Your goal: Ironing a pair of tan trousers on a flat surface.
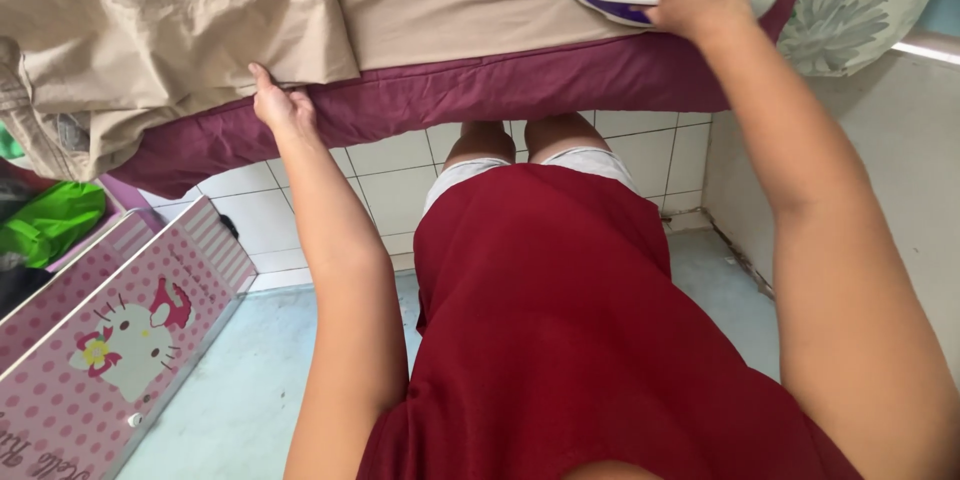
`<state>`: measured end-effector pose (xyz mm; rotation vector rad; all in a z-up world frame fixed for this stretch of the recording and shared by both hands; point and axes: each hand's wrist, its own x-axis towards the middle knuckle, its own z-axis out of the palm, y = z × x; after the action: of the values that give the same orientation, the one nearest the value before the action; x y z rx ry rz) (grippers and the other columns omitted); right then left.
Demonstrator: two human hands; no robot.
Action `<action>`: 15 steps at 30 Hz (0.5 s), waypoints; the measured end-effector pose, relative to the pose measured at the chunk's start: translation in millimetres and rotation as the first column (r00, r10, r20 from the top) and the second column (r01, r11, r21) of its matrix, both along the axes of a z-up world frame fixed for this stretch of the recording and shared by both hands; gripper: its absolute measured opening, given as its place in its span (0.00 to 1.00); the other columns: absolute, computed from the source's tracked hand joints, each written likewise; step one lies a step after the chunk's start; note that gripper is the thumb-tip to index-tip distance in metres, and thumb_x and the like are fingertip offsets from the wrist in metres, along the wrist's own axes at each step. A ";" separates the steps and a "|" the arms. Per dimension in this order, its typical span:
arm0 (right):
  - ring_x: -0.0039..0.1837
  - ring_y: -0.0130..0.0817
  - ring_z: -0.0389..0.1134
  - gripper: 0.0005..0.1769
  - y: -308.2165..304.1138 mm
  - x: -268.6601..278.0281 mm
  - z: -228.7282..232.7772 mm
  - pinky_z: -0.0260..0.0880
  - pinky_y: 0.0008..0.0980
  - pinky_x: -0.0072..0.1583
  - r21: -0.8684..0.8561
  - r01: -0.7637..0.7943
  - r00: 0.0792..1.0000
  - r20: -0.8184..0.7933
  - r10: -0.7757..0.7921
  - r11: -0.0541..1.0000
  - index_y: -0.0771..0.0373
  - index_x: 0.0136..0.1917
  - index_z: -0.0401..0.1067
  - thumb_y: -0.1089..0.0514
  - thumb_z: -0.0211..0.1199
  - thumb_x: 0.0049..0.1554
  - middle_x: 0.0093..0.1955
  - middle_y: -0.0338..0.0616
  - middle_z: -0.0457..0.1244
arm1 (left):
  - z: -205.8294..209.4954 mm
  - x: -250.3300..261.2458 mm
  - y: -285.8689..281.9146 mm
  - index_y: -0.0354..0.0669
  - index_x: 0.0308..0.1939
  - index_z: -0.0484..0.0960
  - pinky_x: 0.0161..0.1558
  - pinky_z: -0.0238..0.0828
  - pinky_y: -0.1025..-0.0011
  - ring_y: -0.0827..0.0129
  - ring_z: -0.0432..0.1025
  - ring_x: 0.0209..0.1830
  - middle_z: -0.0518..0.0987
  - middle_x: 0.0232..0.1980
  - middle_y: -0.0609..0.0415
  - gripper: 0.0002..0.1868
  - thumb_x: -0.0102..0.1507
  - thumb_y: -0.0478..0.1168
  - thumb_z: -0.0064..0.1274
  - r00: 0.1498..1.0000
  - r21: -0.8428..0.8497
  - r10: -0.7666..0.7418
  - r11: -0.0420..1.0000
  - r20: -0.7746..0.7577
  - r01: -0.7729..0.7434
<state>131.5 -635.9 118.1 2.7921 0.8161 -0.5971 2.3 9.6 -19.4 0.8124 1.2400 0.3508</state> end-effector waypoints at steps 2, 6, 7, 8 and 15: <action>0.39 0.40 0.74 0.24 -12.7 -2.5 -0.2 0.70 0.41 0.39 0.011 0.015 1.000 0.012 -0.015 1.000 0.56 0.38 0.77 0.33 0.74 0.52 0.37 0.43 0.70 | 12.5 4.9 -6.2 0.26 0.53 0.74 0.45 0.87 0.54 0.50 0.81 0.46 0.80 0.51 0.38 0.21 0.65 0.42 0.55 0.997 -0.081 0.058 0.995 0.059 -0.053; 0.39 0.37 0.72 0.20 -4.8 -4.1 -6.1 0.71 0.39 0.46 0.066 -0.029 0.997 0.070 0.024 0.997 0.55 0.38 0.77 0.38 0.74 0.52 0.33 0.40 0.69 | 5.1 1.7 -1.4 0.25 0.55 0.74 0.47 0.85 0.55 0.50 0.80 0.48 0.80 0.53 0.37 0.22 0.66 0.42 0.56 0.995 -0.098 0.023 0.995 0.101 -0.013; 0.38 0.36 0.72 0.20 2.2 -4.2 -6.3 0.70 0.38 0.44 0.103 -0.045 0.995 0.091 0.036 0.994 0.54 0.38 0.77 0.38 0.75 0.52 0.32 0.39 0.69 | 3.1 2.8 -0.8 0.26 0.54 0.74 0.45 0.86 0.56 0.51 0.80 0.46 0.80 0.52 0.38 0.21 0.65 0.42 0.56 0.996 -0.104 0.033 0.994 0.084 -0.024; 0.38 0.35 0.72 0.20 10.1 -3.6 -7.3 0.70 0.37 0.43 0.140 -0.065 0.993 0.112 0.049 0.988 0.54 0.38 0.77 0.38 0.75 0.51 0.32 0.39 0.69 | 1.8 2.9 0.6 0.26 0.53 0.74 0.43 0.87 0.56 0.52 0.80 0.44 0.81 0.51 0.39 0.21 0.65 0.42 0.56 0.997 -0.108 0.046 0.993 0.067 -0.039; 0.35 0.38 0.72 0.21 99.4 -12.3 1.1 0.70 0.38 0.40 0.191 -0.027 0.998 0.062 0.016 0.981 0.54 0.37 0.77 0.36 0.75 0.52 0.32 0.42 0.68 | -4.9 1.6 3.1 0.30 0.53 0.75 0.29 0.79 0.69 0.61 0.79 0.34 0.81 0.45 0.43 0.19 0.66 0.43 0.57 0.999 -0.112 0.036 0.993 0.027 -0.032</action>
<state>119.1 -536.5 119.2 2.9529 0.9373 -0.4503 3.9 12.7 -24.3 0.6887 1.2364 0.3167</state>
